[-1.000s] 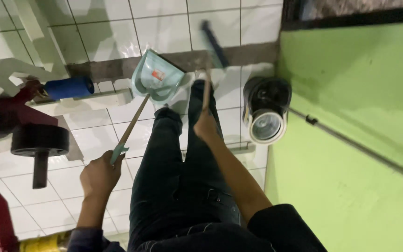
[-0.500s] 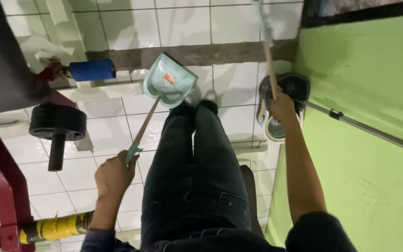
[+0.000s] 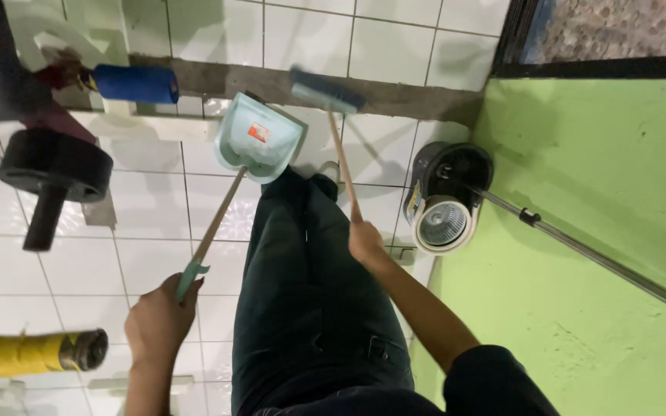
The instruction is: The person sweeps a tiled floor using a broom and dustpan. They gather debris into the dustpan and move around the room to clean different areas.
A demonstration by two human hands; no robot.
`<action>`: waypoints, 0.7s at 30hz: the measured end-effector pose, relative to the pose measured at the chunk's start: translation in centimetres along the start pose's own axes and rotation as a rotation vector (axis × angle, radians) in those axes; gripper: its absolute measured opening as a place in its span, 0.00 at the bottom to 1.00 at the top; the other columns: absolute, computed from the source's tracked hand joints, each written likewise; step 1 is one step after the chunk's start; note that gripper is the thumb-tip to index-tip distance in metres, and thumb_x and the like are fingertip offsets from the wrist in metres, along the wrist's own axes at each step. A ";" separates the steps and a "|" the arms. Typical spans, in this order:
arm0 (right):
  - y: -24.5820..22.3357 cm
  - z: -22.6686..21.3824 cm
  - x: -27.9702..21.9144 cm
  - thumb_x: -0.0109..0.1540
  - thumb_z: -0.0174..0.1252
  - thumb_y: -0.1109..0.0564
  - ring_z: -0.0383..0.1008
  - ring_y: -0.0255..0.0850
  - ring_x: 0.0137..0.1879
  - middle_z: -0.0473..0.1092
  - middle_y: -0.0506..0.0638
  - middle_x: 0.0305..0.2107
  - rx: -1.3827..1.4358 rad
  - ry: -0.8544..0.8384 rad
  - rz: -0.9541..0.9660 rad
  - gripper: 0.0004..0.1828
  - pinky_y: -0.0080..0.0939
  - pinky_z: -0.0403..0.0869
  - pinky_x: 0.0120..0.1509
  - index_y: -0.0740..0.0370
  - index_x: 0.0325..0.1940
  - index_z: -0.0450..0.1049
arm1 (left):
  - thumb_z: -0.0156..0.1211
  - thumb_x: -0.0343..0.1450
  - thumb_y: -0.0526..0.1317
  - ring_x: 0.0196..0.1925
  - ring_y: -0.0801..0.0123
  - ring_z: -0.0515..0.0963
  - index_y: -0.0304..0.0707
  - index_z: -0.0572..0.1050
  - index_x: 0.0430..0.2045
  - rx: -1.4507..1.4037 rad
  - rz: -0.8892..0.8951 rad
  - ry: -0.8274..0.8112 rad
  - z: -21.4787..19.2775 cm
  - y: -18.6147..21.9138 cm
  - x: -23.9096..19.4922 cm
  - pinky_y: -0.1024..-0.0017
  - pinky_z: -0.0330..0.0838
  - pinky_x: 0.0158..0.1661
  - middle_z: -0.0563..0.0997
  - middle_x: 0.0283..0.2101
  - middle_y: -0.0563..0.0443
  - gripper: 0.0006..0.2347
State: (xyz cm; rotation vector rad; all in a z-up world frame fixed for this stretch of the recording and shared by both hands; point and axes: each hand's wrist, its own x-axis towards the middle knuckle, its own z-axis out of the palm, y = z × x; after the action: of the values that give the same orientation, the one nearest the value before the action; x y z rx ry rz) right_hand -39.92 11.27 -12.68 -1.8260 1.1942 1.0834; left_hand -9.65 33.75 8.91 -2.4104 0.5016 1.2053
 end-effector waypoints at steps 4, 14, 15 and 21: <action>2.2 -8.9 -6.7 0.72 0.44 0.58 0.63 0.31 0.20 0.71 0.52 0.34 0.103 -0.111 0.044 0.36 0.27 0.65 0.18 0.45 0.83 0.41 | 0.50 0.75 0.60 0.35 0.45 0.84 0.62 0.79 0.46 -0.059 -0.063 -0.015 0.6 -1.0 -1.9 0.56 0.77 0.34 0.86 0.29 0.45 0.15; 8.2 -15.2 2.9 0.63 0.50 0.59 0.76 0.69 0.45 0.77 0.69 0.38 -0.110 0.310 -0.249 0.35 0.65 0.72 0.47 0.50 0.77 0.60 | 0.51 0.71 0.65 0.41 0.36 0.84 0.66 0.78 0.47 -0.137 -0.131 0.005 7.4 -4.7 -4.5 0.48 0.77 0.41 0.87 0.33 0.39 0.18; 5.3 -16.5 3.7 0.63 0.50 0.59 0.76 0.69 0.45 0.77 0.69 0.38 -0.106 0.308 -0.258 0.35 0.65 0.72 0.47 0.50 0.77 0.60 | 0.51 0.71 0.65 0.41 0.36 0.84 0.66 0.78 0.47 -0.134 -0.139 0.010 7.6 -4.8 -5.1 0.48 0.77 0.41 0.87 0.33 0.39 0.18; -5.2 -14.1 11.1 0.67 0.45 0.64 0.75 0.59 0.52 0.71 0.62 0.56 0.215 0.253 -0.101 0.30 0.55 0.77 0.49 0.59 0.76 0.61 | 0.54 0.71 0.61 0.42 0.44 0.85 0.64 0.81 0.48 -0.229 -0.283 -0.109 8.3 -6.1 -8.0 0.53 0.78 0.41 0.88 0.35 0.44 0.17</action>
State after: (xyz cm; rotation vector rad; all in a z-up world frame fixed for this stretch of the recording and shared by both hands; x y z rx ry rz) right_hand -28.74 -3.19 -16.35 -1.8696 1.2929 0.6542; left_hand -16.82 44.22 11.98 -2.4775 -0.0144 1.3157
